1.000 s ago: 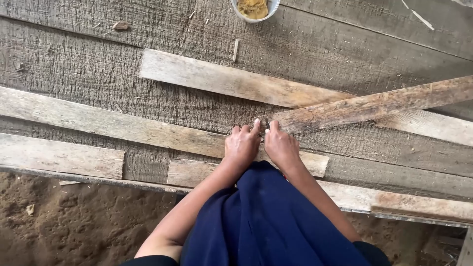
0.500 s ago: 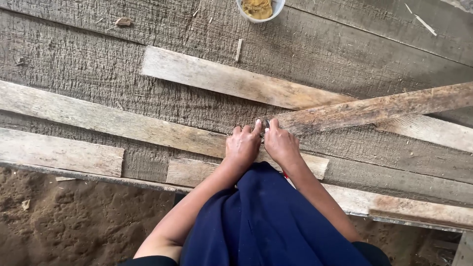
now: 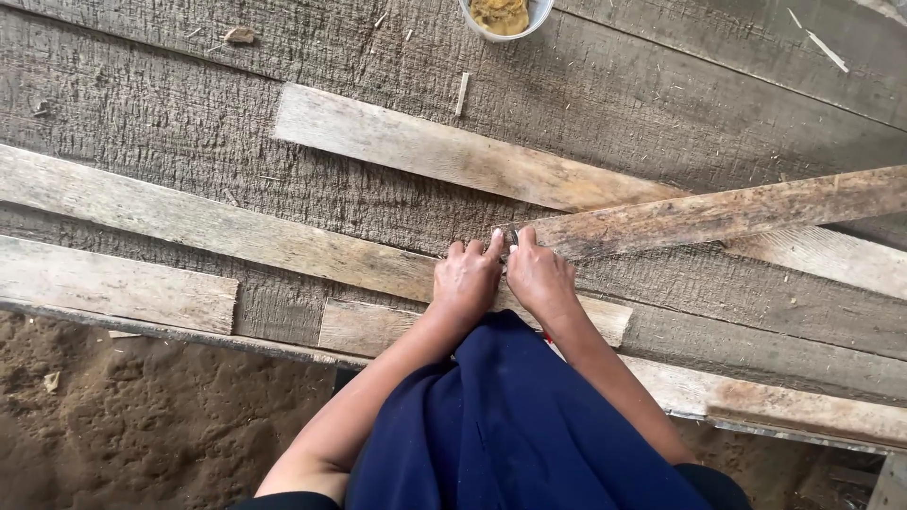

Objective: The person uses a red utility knife to scrape and clean the surface of several wooden planks on a wooden workbench. They repeatedly scrape along the length of each plank, remove loose debris, and set the cleaned planks aside.

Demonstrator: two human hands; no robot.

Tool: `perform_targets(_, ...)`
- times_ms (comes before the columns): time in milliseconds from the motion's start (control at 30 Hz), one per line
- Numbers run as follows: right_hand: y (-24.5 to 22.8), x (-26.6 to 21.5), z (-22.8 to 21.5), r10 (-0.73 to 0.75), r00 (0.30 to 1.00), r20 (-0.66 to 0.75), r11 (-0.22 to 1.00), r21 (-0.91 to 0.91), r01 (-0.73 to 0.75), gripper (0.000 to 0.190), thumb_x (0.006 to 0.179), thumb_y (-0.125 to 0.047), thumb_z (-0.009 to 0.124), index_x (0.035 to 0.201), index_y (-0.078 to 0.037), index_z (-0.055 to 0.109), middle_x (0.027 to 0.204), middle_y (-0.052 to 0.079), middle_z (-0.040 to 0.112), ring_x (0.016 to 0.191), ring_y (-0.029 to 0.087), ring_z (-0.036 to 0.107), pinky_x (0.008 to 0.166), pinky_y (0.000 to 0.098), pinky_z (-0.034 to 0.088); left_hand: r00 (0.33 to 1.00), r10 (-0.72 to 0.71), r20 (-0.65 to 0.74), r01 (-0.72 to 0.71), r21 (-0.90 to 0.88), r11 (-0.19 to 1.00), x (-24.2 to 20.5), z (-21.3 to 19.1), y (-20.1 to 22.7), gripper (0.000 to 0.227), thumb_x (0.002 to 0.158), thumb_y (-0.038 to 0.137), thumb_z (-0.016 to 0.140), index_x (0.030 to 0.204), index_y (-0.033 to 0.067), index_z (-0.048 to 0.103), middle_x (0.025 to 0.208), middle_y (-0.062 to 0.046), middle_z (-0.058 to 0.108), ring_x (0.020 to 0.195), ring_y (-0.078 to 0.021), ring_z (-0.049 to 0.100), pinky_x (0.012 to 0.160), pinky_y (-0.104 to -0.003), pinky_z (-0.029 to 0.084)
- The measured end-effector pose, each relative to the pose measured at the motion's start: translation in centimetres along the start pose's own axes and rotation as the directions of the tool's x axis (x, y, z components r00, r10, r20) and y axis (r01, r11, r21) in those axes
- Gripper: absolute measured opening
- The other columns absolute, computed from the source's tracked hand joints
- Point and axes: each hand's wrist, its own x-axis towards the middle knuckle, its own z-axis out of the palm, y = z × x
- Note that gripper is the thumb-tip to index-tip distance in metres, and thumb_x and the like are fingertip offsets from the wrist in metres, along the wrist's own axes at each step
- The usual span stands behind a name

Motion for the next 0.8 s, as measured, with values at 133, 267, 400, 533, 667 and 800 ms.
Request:
perform_targets(133,-0.1,0.5,-0.2,0.027,0.997,0.066,0.999,-0.037,-0.025,0.031,0.101,-0.034,0.031,0.12,-0.011,0.042,0.1,0.029,0.073,0.107,0.051,0.069,0.096,0.0626,0.05,1.0,-0.005,0.013,0.005,0.001,1.0,0.0,0.5,-0.1,0.054,0.09,0.032,0.067,0.142,0.0223,0.059,0.093,-0.009,0.065,0.092,-0.0316,0.063,0.064,-0.051,0.062)
perform_targets(267,0.2,1.8,0.2,0.035,0.992,0.125,0.991,-0.13,-0.019,0.03,0.101,-0.033,0.029,0.12,-0.011,0.039,0.104,0.027,0.073,0.11,0.049,0.069,0.098,0.0615,0.049,0.997,-0.025,0.079,0.026,-0.003,1.0,0.4,0.0,0.2,0.053,0.092,0.029,0.065,0.144,0.0208,0.058,0.098,-0.011,0.066,0.096,-0.0336,0.064,0.067,-0.053,0.062)
perform_targets(400,0.2,1.1,-0.5,0.043,0.983,0.179,0.99,-0.14,-0.018,0.032,0.099,-0.032,0.029,0.12,-0.01,0.04,0.108,0.027,0.072,0.112,0.05,0.067,0.099,0.0624,0.048,0.992,-0.068,0.111,0.069,-0.004,0.998,1.3,2.3,0.0,0.055,0.091,0.031,0.064,0.145,0.0219,0.056,0.101,-0.01,0.065,0.097,-0.034,0.063,0.066,-0.054,0.062)
perform_targets(533,-0.6,-0.8,-1.2,0.033,0.984,0.174,0.996,-0.092,-0.017,0.039,0.1,-0.022,0.03,0.132,-0.002,0.04,0.109,0.031,0.07,0.119,0.053,0.063,0.103,0.0641,0.043,0.994,-0.073,0.086,0.075,-0.029,0.997,1.5,2.2,0.0,0.054,0.091,0.024,0.062,0.144,0.0173,0.056,0.103,-0.014,0.065,0.098,-0.0378,0.064,0.068,-0.057,0.061)
perform_targets(667,0.9,-1.8,0.5,0.048,0.974,0.22,0.998,-0.06,-0.035,0.042,0.099,-0.022,0.028,0.133,0.0,0.038,0.115,0.033,0.068,0.121,0.054,0.06,0.105,0.065,0.042,0.988,-0.088,0.13,0.093,-0.035,0.995,1.0,1.7,0.3,0.055,0.093,0.027,0.06,0.147,0.0198,0.054,0.111,-0.014,0.066,0.102,-0.0375,0.064,0.073,-0.057,0.061)
perform_targets(800,0.8,-4.0,0.8,0.072,0.965,0.25,0.995,-0.079,-0.053,0.047,0.099,-0.018,0.025,0.14,0.001,0.034,0.121,0.032,0.067,0.127,0.052,0.057,0.11,0.0634,0.039,0.984,-0.101,0.148,0.107,-0.03,0.994,1.1,0.6,0.8,0.058,0.093,0.03,0.064,0.148,0.0186,0.053,0.114,-0.015,0.066,0.105,-0.0375,0.063,0.077,-0.056,0.062)
